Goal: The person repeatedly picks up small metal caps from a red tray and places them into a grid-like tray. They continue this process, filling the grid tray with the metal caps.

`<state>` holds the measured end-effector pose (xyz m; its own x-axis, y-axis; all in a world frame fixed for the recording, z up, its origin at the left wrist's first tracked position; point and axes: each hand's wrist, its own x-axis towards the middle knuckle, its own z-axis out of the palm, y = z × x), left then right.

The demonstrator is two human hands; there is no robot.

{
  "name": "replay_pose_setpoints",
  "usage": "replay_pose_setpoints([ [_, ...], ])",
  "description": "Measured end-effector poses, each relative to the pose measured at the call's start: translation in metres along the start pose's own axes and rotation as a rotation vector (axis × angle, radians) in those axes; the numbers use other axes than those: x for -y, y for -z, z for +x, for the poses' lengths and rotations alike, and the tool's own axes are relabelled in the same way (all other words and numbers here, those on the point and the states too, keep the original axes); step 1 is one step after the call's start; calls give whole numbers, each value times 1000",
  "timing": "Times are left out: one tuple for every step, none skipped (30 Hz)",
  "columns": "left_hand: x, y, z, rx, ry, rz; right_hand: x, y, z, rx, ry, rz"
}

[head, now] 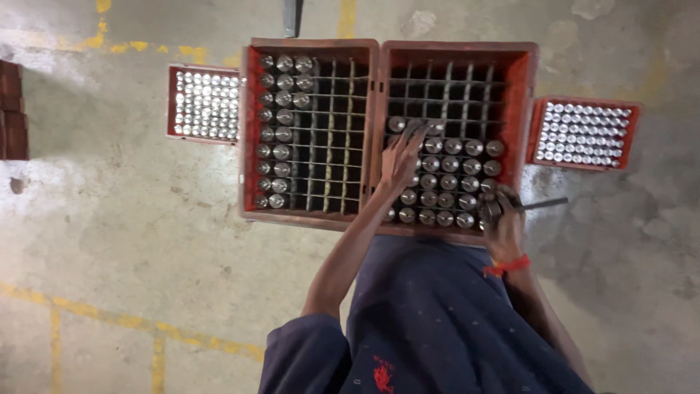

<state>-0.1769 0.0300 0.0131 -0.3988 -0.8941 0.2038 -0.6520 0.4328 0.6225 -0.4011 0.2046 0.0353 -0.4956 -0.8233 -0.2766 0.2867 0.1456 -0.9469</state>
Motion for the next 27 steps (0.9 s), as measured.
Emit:
replay_pose_setpoints([
  [7,11,-8,-9,69,-70,2,2,-8,100,312,-508],
  [15,25,-14,-103,50,-88,5,4,-16,200,628,-1014],
  [29,45,-18,-200,32,-101,7,6,-24,187,341,-699],
  [43,67,-22,-296,12,-112,7,8,-31,178,53,-383],
  [61,90,-22,-294,141,38,7,9,-37,209,309,-672],
  [82,115,-21,-292,270,187,5,9,-42,235,573,-957],
  [102,139,-17,-256,354,273,1,7,-45,205,427,-773],
  [120,158,-11,-217,437,354,-3,4,-48,173,281,-592],
  [135,171,-5,-272,370,376,-8,0,-49,143,135,-414],
  [149,181,1,-325,302,396,-14,-5,-49,60,-10,-150],
  [159,187,8,-380,230,417,-19,-11,-48,-22,-152,116],
  [167,189,15,-364,219,427,-24,-16,-48,-104,-293,382],
  [171,187,22,-347,211,435,-28,-21,-47,-36,-229,266],
  [172,185,28,-331,204,444,-31,-25,-48,33,-163,149],
  [171,184,35,-274,217,477,-33,-27,-49,98,-94,33],
  [170,184,38,-213,232,508,-34,-29,-50,122,162,-372],
  [171,185,40,-152,248,538,-35,-29,-52,145,418,-777],
  [171,188,39,-167,235,515,-35,-28,-55,165,673,-1183],
  [169,194,36,-183,225,493,-33,-28,-58,191,609,-1102],
  [165,202,34,-204,210,474,-35,-27,-61,215,551,-1014],
  [161,212,31,-266,161,332,-35,-26,-64,231,492,-922],
  [154,222,20,-319,112,187,-35,-27,-67,175,296,-626],
  [145,229,11,-369,63,43,-35,-29,-69,119,104,-326],
  [133,228,4,-427,107,-195,-35,-32,-70,63,-89,-25],
  [118,222,-4,-479,157,-432,-34,-36,-70,138,44,-283],
  [102,210,-11,-529,205,-671,-33,-42,-68,212,182,-540],
  [84,192,-16,-406,321,-983,-31,-50,-65,285,324,-798],
])
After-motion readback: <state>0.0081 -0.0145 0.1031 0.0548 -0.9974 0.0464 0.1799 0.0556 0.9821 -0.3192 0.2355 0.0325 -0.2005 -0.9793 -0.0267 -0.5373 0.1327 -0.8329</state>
